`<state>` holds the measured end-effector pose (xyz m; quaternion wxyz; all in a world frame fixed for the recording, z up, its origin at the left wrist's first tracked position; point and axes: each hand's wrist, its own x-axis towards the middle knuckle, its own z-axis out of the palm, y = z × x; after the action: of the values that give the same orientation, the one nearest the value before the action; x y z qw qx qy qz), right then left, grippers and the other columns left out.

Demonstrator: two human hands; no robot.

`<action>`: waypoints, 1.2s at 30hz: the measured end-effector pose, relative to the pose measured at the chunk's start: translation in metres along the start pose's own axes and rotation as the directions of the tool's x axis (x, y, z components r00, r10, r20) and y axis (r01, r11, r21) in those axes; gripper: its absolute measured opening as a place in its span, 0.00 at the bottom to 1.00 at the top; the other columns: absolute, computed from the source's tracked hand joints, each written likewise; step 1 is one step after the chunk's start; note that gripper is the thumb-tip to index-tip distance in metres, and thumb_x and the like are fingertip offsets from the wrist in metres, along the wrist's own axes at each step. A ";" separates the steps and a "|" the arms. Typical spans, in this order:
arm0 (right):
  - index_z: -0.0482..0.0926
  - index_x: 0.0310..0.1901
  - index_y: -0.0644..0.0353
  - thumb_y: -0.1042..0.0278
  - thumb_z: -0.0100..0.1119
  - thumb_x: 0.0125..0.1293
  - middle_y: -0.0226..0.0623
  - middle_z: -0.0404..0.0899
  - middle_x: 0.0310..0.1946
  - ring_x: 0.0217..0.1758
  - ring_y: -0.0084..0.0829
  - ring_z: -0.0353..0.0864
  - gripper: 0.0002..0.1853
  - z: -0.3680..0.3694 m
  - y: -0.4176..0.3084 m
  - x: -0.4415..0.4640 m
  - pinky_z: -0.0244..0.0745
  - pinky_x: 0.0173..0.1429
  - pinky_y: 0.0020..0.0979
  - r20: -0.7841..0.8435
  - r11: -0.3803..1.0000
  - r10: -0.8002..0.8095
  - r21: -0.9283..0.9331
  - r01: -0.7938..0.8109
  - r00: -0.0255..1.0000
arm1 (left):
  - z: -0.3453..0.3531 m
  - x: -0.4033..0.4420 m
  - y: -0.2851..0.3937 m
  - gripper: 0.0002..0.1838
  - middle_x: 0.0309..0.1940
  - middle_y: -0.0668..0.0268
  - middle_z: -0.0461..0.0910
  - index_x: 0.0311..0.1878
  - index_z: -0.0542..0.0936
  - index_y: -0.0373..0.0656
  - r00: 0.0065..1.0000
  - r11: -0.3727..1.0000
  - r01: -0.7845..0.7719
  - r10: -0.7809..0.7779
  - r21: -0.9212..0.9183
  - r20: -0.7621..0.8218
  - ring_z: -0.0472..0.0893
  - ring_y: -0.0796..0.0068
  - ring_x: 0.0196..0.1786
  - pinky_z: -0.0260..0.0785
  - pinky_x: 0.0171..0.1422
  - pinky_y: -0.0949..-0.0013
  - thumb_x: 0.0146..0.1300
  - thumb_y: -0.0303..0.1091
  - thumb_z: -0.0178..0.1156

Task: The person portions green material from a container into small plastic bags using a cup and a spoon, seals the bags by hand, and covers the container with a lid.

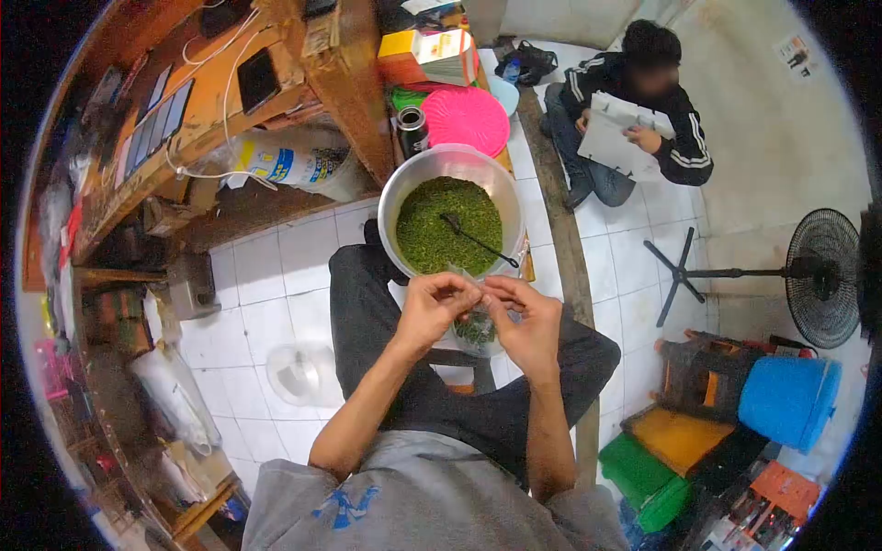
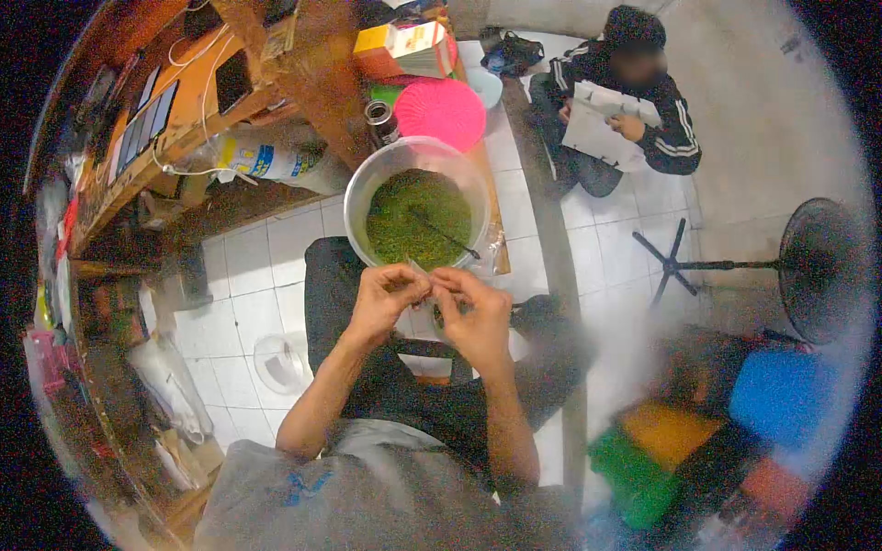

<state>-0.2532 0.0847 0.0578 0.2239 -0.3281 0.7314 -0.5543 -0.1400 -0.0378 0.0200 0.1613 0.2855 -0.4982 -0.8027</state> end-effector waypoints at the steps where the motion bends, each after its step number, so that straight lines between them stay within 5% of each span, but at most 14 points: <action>1: 0.86 0.52 0.65 0.75 0.71 0.64 0.44 0.91 0.42 0.44 0.33 0.92 0.14 0.002 0.001 0.000 0.86 0.48 0.33 -0.003 1.000 0.022 0.020 -0.022 1.000 | -0.001 0.000 0.001 0.04 0.31 0.68 0.85 0.38 0.86 0.37 0.999 0.997 -0.033 0.033 0.064 0.002 0.79 0.80 0.33 0.72 0.39 0.73 0.68 0.26 0.69; 5: 0.84 0.51 0.67 0.77 0.66 0.68 0.44 0.91 0.42 0.41 0.31 0.92 0.11 0.011 0.007 0.003 0.86 0.45 0.33 -0.024 0.996 -0.009 -0.084 0.007 1.000 | -0.003 0.001 -0.001 0.04 0.30 0.70 0.84 0.37 0.85 0.37 0.986 0.922 -0.152 0.164 0.357 -0.004 0.78 0.82 0.34 0.71 0.39 0.74 0.68 0.26 0.69; 6: 0.84 0.51 0.67 0.77 0.66 0.68 0.44 0.91 0.42 0.41 0.31 0.92 0.11 0.013 0.013 0.005 0.86 0.45 0.33 -0.018 0.996 -0.009 -0.086 0.007 1.000 | -0.004 0.003 -0.002 0.04 0.30 0.70 0.83 0.36 0.84 0.38 0.986 0.949 -0.160 0.164 0.273 0.006 0.78 0.82 0.34 0.70 0.40 0.74 0.68 0.26 0.69; 8: 0.82 0.52 0.68 0.79 0.65 0.69 0.42 0.90 0.39 0.37 0.28 0.89 0.11 0.017 0.027 0.009 0.85 0.42 0.30 0.037 0.884 0.212 0.419 -0.208 0.977 | -0.007 0.004 -0.003 0.04 0.30 0.71 0.83 0.35 0.84 0.38 0.985 0.968 -0.170 0.171 0.186 0.013 0.77 0.83 0.34 0.70 0.40 0.74 0.67 0.26 0.69; 11: 0.79 0.54 0.68 0.81 0.66 0.68 0.40 0.89 0.36 0.36 0.24 0.87 0.13 0.022 0.028 0.014 0.82 0.40 0.27 0.096 0.788 0.278 0.547 -0.284 0.956 | -0.014 0.007 -0.002 0.05 0.31 0.71 0.84 0.35 0.83 0.40 0.996 0.997 -0.079 0.078 0.027 0.034 0.78 0.82 0.35 0.70 0.40 0.74 0.68 0.27 0.68; 20: 0.80 0.52 0.67 0.81 0.68 0.65 0.39 0.89 0.35 0.35 0.24 0.87 0.14 0.014 0.003 0.025 0.81 0.41 0.26 0.154 0.837 0.193 0.489 -0.244 0.969 | -0.021 0.007 0.016 0.08 0.31 0.65 0.86 0.31 0.82 0.40 0.996 0.991 -0.046 0.056 -0.123 0.074 0.80 0.78 0.32 0.72 0.38 0.69 0.66 0.30 0.68; 21: 0.80 0.52 0.67 0.81 0.68 0.65 0.39 0.89 0.35 0.35 0.24 0.87 0.14 0.012 -0.007 0.025 0.81 0.41 0.26 0.158 0.839 0.193 0.485 -0.247 0.968 | -0.018 0.003 0.030 0.09 0.28 0.63 0.84 0.29 0.81 0.39 0.988 0.951 -0.153 0.158 0.269 0.003 0.80 0.76 0.29 0.73 0.36 0.66 0.64 0.30 0.68; 22: 0.82 0.50 0.67 0.80 0.68 0.64 0.39 0.89 0.34 0.34 0.23 0.87 0.13 0.010 -0.018 0.025 0.82 0.40 0.26 0.057 0.986 0.062 0.152 -0.070 0.996 | -0.016 -0.003 0.037 0.10 0.26 0.61 0.83 0.27 0.80 0.39 0.963 0.758 -0.195 0.268 0.623 -0.025 0.80 0.74 0.26 0.73 0.34 0.63 0.61 0.31 0.68; 23: 0.83 0.48 0.67 0.80 0.68 0.63 0.40 0.89 0.33 0.33 0.23 0.87 0.12 0.009 -0.024 0.024 0.82 0.39 0.27 0.010 0.971 -0.103 -0.214 0.102 0.995 | -0.014 -0.006 0.037 0.10 0.26 0.61 0.83 0.27 0.80 0.39 0.964 0.760 -0.190 0.263 0.622 -0.027 0.80 0.74 0.26 0.73 0.34 0.63 0.61 0.31 0.68; 25: 0.84 0.48 0.67 0.79 0.68 0.62 0.40 0.89 0.33 0.32 0.23 0.88 0.12 0.012 -0.008 0.031 0.83 0.39 0.27 -0.029 0.920 -0.229 -0.334 0.207 0.973 | -0.006 -0.005 0.041 0.10 0.21 0.59 0.79 0.25 0.80 0.38 0.820 0.345 -0.262 0.572 0.901 0.019 0.80 0.68 0.22 0.73 0.31 0.59 0.57 0.32 0.68; 27: 0.85 0.47 0.67 0.78 0.69 0.61 0.41 0.88 0.32 0.31 0.23 0.88 0.12 0.009 -0.005 0.037 0.83 0.39 0.28 -0.049 0.836 -0.366 -0.456 0.305 0.929 | -0.006 -0.004 0.049 0.08 0.28 0.60 0.83 0.32 0.83 0.38 0.876 0.355 -0.197 0.482 0.914 0.001 0.85 0.66 0.31 0.77 0.40 0.62 0.57 0.32 0.69; 31: 0.83 0.46 0.66 0.77 0.68 0.65 0.39 0.89 0.32 0.32 0.22 0.87 0.08 0.004 -0.021 0.036 0.83 0.38 0.29 -0.124 0.999 -0.031 -0.021 0.029 0.992 | -0.025 0.008 0.043 0.29 0.49 0.63 0.85 0.65 0.77 0.41 0.804 0.563 -0.382 0.594 0.733 -0.037 0.84 0.70 0.52 0.76 0.58 0.66 0.59 0.29 0.72; 33: 0.80 0.50 0.64 0.75 0.69 0.67 0.38 0.88 0.32 0.35 0.21 0.86 0.12 0.005 -0.022 0.034 0.82 0.38 0.28 -0.004 0.985 0.061 0.162 -0.059 0.998 | -0.030 0.011 0.042 0.33 0.46 0.64 0.87 0.70 0.72 0.43 0.988 0.988 -0.155 0.154 -0.023 -0.012 0.85 0.74 0.49 0.77 0.56 0.66 0.62 0.25 0.71; 36: 0.73 0.45 0.62 0.83 0.73 0.62 0.38 0.85 0.30 0.34 0.24 0.85 0.17 0.007 -0.008 0.035 0.81 0.38 0.26 -0.088 0.993 0.091 0.077 -0.084 0.992 | -0.040 0.018 0.040 0.26 0.33 0.68 0.85 0.64 0.78 0.45 0.951 0.913 -0.280 0.305 0.296 -0.041 0.82 0.82 0.35 0.75 0.39 0.75 0.64 0.18 0.68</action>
<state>-0.2706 0.0536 0.0646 0.2261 -0.2615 0.7339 -0.5847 -0.1302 -0.0938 0.0368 0.2580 0.2622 -0.6387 -0.6758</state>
